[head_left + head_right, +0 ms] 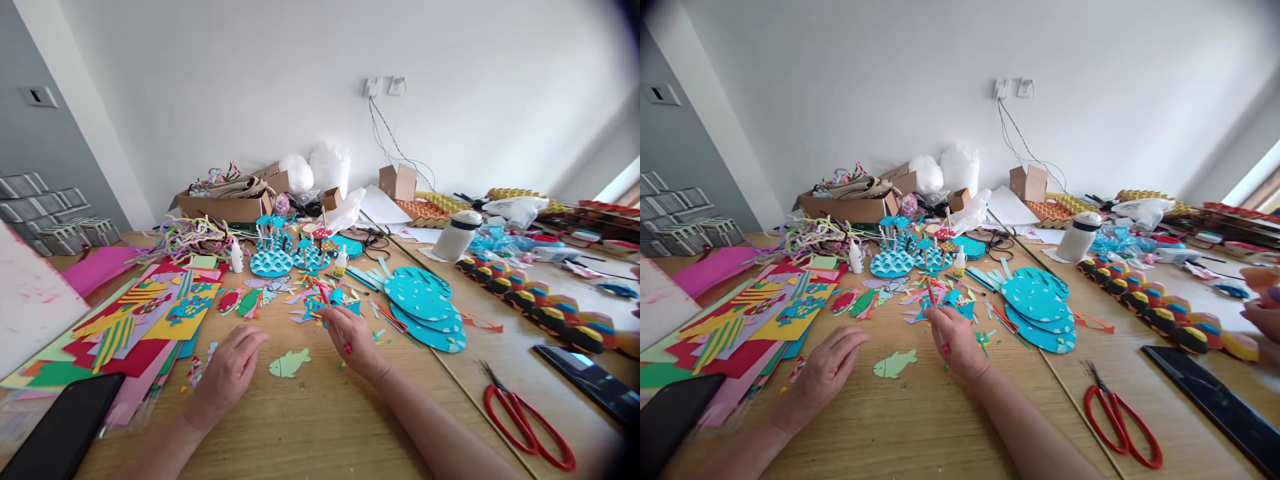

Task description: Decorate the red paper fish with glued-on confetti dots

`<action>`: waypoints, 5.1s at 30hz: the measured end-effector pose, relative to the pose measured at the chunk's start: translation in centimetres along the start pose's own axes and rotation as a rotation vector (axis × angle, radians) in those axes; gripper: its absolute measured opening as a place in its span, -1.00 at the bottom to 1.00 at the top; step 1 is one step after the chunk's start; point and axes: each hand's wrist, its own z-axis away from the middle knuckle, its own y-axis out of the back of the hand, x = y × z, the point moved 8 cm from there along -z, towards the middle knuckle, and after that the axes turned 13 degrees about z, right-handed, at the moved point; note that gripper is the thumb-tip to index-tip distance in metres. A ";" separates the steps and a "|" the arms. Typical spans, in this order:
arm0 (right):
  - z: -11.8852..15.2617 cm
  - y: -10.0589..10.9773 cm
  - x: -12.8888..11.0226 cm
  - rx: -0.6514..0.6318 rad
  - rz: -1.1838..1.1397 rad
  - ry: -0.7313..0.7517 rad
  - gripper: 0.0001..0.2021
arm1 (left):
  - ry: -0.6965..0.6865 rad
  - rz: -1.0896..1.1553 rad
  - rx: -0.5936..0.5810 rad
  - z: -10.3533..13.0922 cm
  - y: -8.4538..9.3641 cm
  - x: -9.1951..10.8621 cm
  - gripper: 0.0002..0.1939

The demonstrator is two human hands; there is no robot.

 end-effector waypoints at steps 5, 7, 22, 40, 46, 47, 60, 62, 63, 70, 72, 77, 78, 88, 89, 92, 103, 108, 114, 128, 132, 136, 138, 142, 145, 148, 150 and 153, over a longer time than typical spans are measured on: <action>0.4 0.5 0.0 -0.023 -0.094 -0.098 -0.73 | 0.045 -0.042 -0.294 1.3 -2.7 1.5 -0.67; 0.5 0.8 0.1 -0.028 -0.120 -0.156 -0.71 | 0.049 -0.084 -0.388 2.3 -3.4 2.1 -0.71; 3.0 -0.1 -1.0 -0.239 -0.624 -0.547 -0.80 | 0.036 -0.137 -0.557 6.0 -6.2 1.7 -0.21; 7.0 1.1 -2.5 -0.475 0.059 0.127 -0.80 | -0.106 -0.180 -0.519 4.7 -7.1 3.1 -0.31; 8.1 2.7 -1.3 -0.507 0.161 0.147 -0.80 | -0.193 -0.303 -0.476 4.8 -6.9 3.8 -0.40; 8.2 3.1 -0.8 -0.515 0.171 0.126 -0.80 | -0.199 -0.315 -0.471 4.8 -6.9 3.9 -0.42; 4.7 1.0 -2.1 -0.324 -0.571 -0.475 -0.81 | -0.222 -0.402 -0.418 4.6 -5.9 4.0 -0.57; 4.7 -0.8 -2.5 -0.365 -0.676 -0.531 -0.82 | -0.235 -0.408 -0.419 4.6 -6.0 4.0 -0.57; 4.7 -1.5 -2.5 -0.383 -0.700 -0.552 -0.83 | -0.237 -0.408 -0.423 4.6 -6.1 4.1 -0.57; 4.9 -3.2 -1.5 -0.448 -0.639 -0.533 -0.86 | -0.230 -0.338 -0.493 4.2 -6.7 5.6 -0.56; 4.7 -3.1 -1.5 -0.449 -0.557 -0.452 -0.85 | -0.215 -0.330 -0.500 4.2 -6.5 5.4 -0.56; 4.1 -2.7 -2.2 -0.466 -0.270 -0.202 -0.77 | -0.153 -0.402 -0.442 4.2 -5.1 3.5 -0.59; 3.9 -2.7 -2.4 -0.479 -0.237 -0.153 -0.75 | -0.150 -0.406 -0.441 4.3 -5.0 3.2 -0.59; 3.6 -3.0 -1.5 -0.465 -0.162 -0.020 -0.77 | -0.147 -0.272 -0.495 5.2 -6.5 4.3 -0.47; 3.6 -2.9 -1.4 -0.465 -0.160 -0.012 -0.77 | -0.147 -0.260 -0.497 5.3 -6.6 4.5 -0.46; 3.6 -2.5 -1.1 -0.463 -0.163 0.014 -0.79 | -0.164 -0.235 -0.495 5.1 -6.8 5.0 -0.47; 4.0 -2.8 -2.3 -0.397 -0.504 -0.440 -0.91 | -0.066 -0.212 -0.437 3.2 -6.1 4.2 -0.57; 4.8 -3.8 -2.5 -0.397 -0.481 -0.424 -0.94 | -0.058 -0.183 -0.478 3.2 -6.7 4.2 -0.60; 4.4 -3.6 -2.7 -0.360 -0.377 -0.342 -0.90 | -0.072 -0.184 -0.485 3.1 -6.7 4.2 -0.62; 4.7 -4.8 -2.7 -0.383 -0.348 -0.342 -0.89 | -0.087 -0.209 -0.502 4.0 -7.2 3.7 -0.53; 4.7 -4.8 -2.7 -0.393 -0.340 -0.326 -0.87 | -0.082 -0.213 -0.498 3.9 -7.1 3.7 -0.57; 4.6 -4.7 -2.8 -0.385 -0.345 -0.317 -0.87 | -0.077 -0.201 -0.497 3.9 -7.0 3.8 -0.59; 4.5 -4.6 -2.9 -0.382 -0.343 -0.315 -0.87 | -0.063 -0.188 -0.505 4.0 -7.0 3.7 -0.58; 4.5 -4.8 -2.9 -0.395 -0.349 -0.314 -0.87 | -0.051 -0.184 -0.518 4.1 -7.1 3.5 -0.55; 4.6 -4.9 -2.8 -0.398 -0.347 -0.312 -0.87 | -0.064 -0.197 -0.510 4.0 -7.1 3.5 -0.57; 4.6 -4.9 -2.8 -0.401 -0.344 -0.307 -0.87 | -0.090 -0.214 -0.501 4.0 -7.1 3.7 -0.59; 4.6 -4.9 -2.9 -0.407 -0.341 -0.305 -0.87 | -0.097 -0.226 -0.501 4.0 -7.1 3.7 -0.60; 4.6 -4.9 -2.9 -0.422 -0.324 -0.311 -0.86 | -0.087 -0.232 -0.510 4.1 -7.1 3.6 -0.59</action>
